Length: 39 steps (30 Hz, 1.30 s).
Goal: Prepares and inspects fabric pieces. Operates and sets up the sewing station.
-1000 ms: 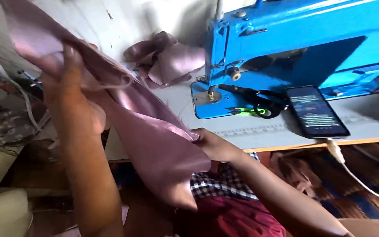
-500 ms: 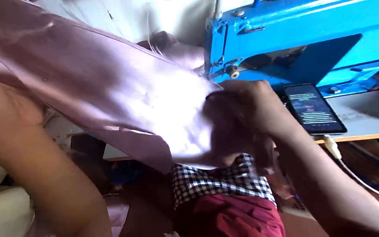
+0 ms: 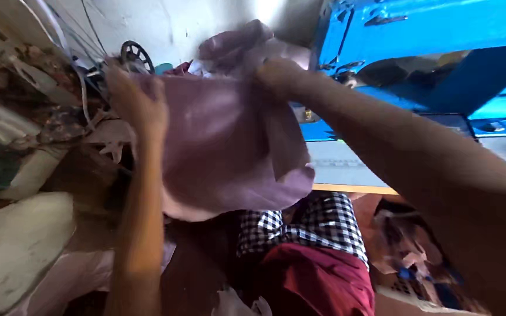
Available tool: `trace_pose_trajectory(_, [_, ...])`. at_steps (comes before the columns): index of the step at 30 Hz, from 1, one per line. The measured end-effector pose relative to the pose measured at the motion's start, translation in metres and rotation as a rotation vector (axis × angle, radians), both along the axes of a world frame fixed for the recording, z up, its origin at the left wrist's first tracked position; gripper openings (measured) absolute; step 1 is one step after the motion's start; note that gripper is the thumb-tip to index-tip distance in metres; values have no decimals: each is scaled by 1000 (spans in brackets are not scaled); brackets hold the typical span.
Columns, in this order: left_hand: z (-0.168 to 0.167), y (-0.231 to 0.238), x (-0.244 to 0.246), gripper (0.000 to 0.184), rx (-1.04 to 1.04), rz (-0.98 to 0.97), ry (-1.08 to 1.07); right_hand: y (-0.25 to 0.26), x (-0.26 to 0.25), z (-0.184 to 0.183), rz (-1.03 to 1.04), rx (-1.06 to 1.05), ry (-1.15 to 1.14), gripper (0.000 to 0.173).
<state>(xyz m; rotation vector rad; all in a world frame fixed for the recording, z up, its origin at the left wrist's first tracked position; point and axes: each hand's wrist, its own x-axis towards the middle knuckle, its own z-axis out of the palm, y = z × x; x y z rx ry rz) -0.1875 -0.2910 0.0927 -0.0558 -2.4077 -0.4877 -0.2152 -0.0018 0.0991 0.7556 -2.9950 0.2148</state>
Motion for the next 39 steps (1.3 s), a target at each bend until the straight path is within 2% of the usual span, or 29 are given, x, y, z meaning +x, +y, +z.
trace_pose_trajectory(2, [-56, 27, 20, 83, -159, -99, -150, -15, -26, -13, -26, 132, 134, 23])
trace_pose_trajectory(4, [-107, 39, 24, 77, -245, -223, -391, -22, -42, -21, 25, 135, 215, 25])
trace_pose_trajectory(6, [-139, 42, 17, 77, -345, -225, -575, -24, -37, -29, 108, 70, 153, 31])
trace_pose_trajectory(7, [-144, 42, 13, 79, -365, -215, -643, -23, -28, -40, 171, 50, 96, 35])
trace_pose_trajectory(9, [-143, 41, 2, 77, -358, -219, -710, -13, -2, -70, 309, 19, -7, 40])
trace_pose_trajectory(11, [-138, 41, -17, 75, -372, -238, -732, -8, 11, -93, 359, -18, -107, 40])
trace_pose_trajectory(15, [-136, 45, -68, 79, -384, -285, -722, -12, -7, -118, 104, -91, -197, 51])
trace_pose_trajectory(19, [-138, 39, -119, 82, -433, -348, -651, -11, -37, -150, -1, -164, -33, 60])
trace_pose_trajectory(21, [-132, 41, -139, 81, -422, -387, -693, -11, -46, -157, -31, -181, 13, 62])
trace_pose_trajectory(22, [-126, 45, -147, 82, -431, -388, -756, -12, -49, -158, -56, -190, 29, 61])
trace_pose_trajectory(27, [-120, 51, -160, 79, -389, -375, -755, -18, -63, -150, -115, -224, 23, 60])
trace_pose_trajectory(32, [-141, 48, -150, 75, -292, -349, -424, -14, -66, -148, -68, -257, 45, 59])
trace_pose_trajectory(34, [-142, 54, -143, 76, -236, -319, -504, -11, -66, -144, -55, -255, -10, 59])
trace_pose_trajectory(36, [-119, 58, -132, 77, -261, -300, -794, -7, -64, -144, -36, -274, -36, 57])
trace_pose_trajectory(38, [-124, 56, -110, 75, -182, -310, -718, -4, -55, -130, -18, -252, -167, 56])
trace_pose_trajectory(39, [-117, 53, -97, 75, -147, -326, -766, -4, -48, -117, -8, -231, -272, 56])
